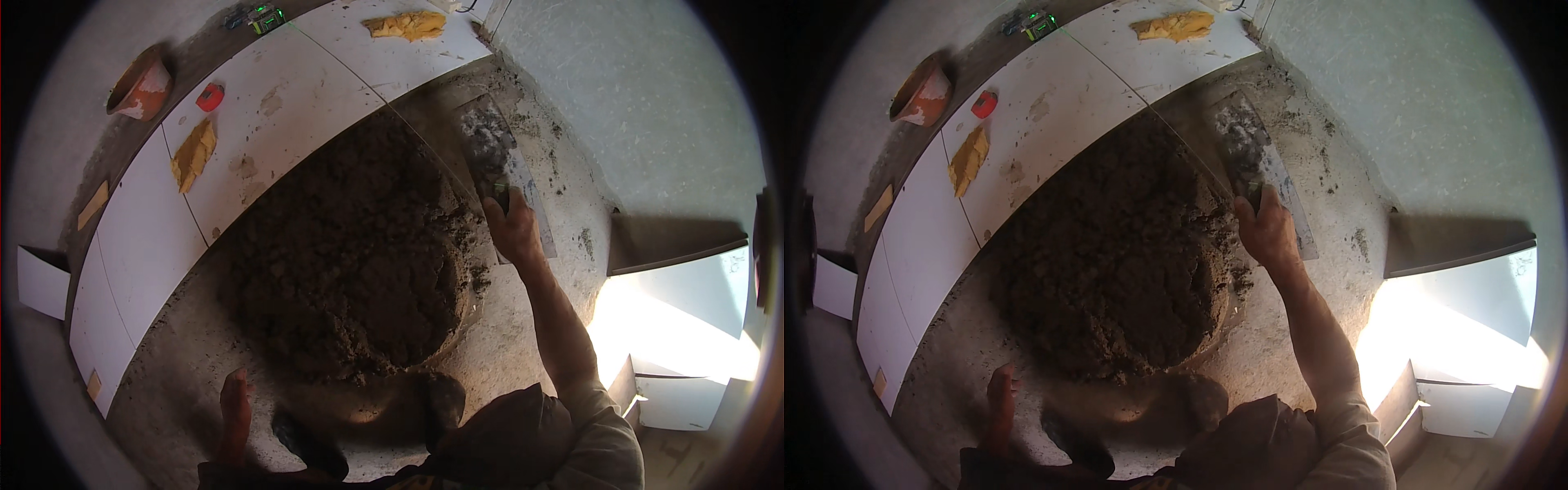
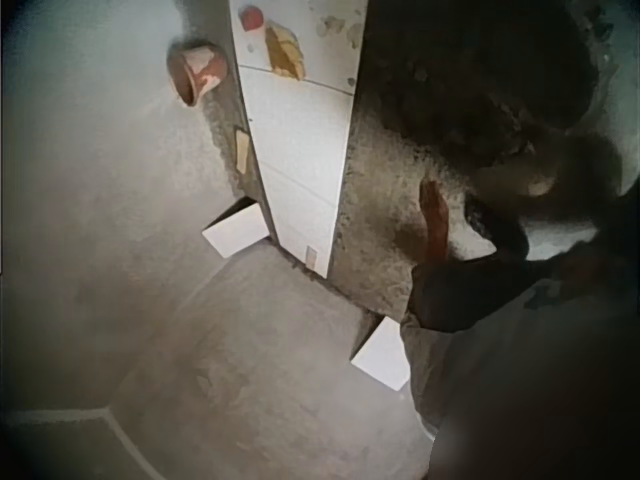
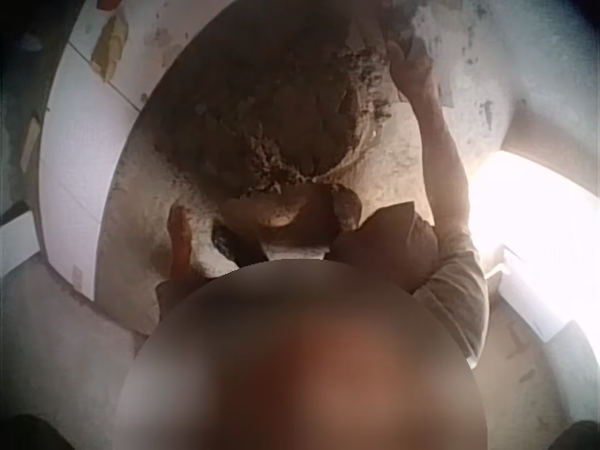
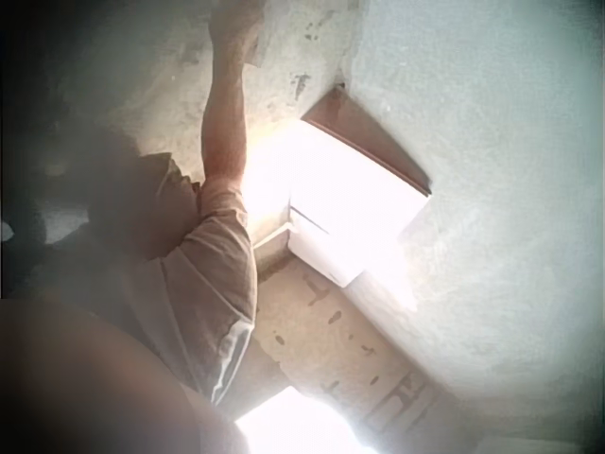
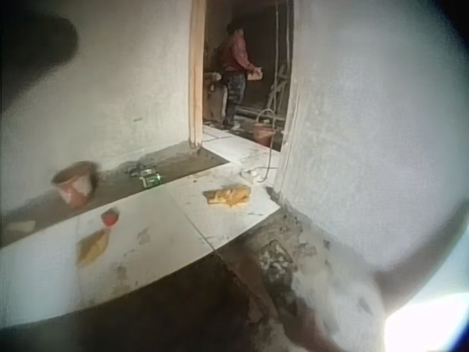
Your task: Spreading and smoothing mortar on a floor surface using a hand trowel.
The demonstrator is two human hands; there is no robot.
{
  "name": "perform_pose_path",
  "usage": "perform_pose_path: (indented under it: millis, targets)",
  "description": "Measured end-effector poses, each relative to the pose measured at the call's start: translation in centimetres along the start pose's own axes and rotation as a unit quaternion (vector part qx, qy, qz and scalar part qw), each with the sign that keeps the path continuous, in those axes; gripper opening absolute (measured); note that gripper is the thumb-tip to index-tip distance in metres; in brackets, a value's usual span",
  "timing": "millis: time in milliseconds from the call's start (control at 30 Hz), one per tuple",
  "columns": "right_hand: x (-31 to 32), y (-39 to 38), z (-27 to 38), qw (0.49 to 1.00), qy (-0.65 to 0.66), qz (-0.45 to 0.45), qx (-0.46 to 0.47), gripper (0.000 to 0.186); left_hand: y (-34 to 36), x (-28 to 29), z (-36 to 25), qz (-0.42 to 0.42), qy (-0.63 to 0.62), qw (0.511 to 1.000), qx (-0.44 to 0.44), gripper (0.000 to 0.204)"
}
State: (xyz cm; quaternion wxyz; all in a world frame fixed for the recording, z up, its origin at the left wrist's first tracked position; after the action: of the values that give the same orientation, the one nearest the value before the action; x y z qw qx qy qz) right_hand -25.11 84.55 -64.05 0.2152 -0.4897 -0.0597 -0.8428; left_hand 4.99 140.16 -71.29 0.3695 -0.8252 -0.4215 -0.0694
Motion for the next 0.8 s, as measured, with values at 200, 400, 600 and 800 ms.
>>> perform_pose_path:
  millis: [200, 400, 600, 800]
  targets:
    - [-5.3, 1.0, 1.3, 0.989, -0.108, 0.082, 0.049, 0.04, 0.5, 0.4, 1.1, -0.014, -0.008, 1.0, 0.022, 0.058]
    - [-0.4, 0.2, 1.6, 0.994, 0.091, 0.056, -0.016, 0.043, 0.4, -0.9, -1.7, -0.003, 0.039, 0.999, -0.033, 0.057]
    - [-7.4, 2.0, -0.2, 0.978, -0.083, 0.187, -0.049, 0.042, 0.8, -1.0, 0.8, -0.003, 0.024, 0.999, 0.049, 0.05]
    - [-1.6, 2.1, -0.5, 0.993, 0.046, 0.093, -0.063, 0.044, 0.9, -1.9, -2.3, 0.036, 0.051, 0.995, -0.083, 0.051]
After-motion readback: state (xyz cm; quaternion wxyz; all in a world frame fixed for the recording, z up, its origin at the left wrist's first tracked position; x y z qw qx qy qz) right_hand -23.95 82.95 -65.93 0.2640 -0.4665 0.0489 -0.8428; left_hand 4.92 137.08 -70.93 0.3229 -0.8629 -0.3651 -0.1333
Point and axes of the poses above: each hand's wrist, its own y-axis towards the middle knuckle, its own x-axis out of the back of the hand, z = x × y, the point moved 9 cm from there along y, towards the middle knuckle, and after that the axes turned 9 degrees about -y, right-handed, at the moved point
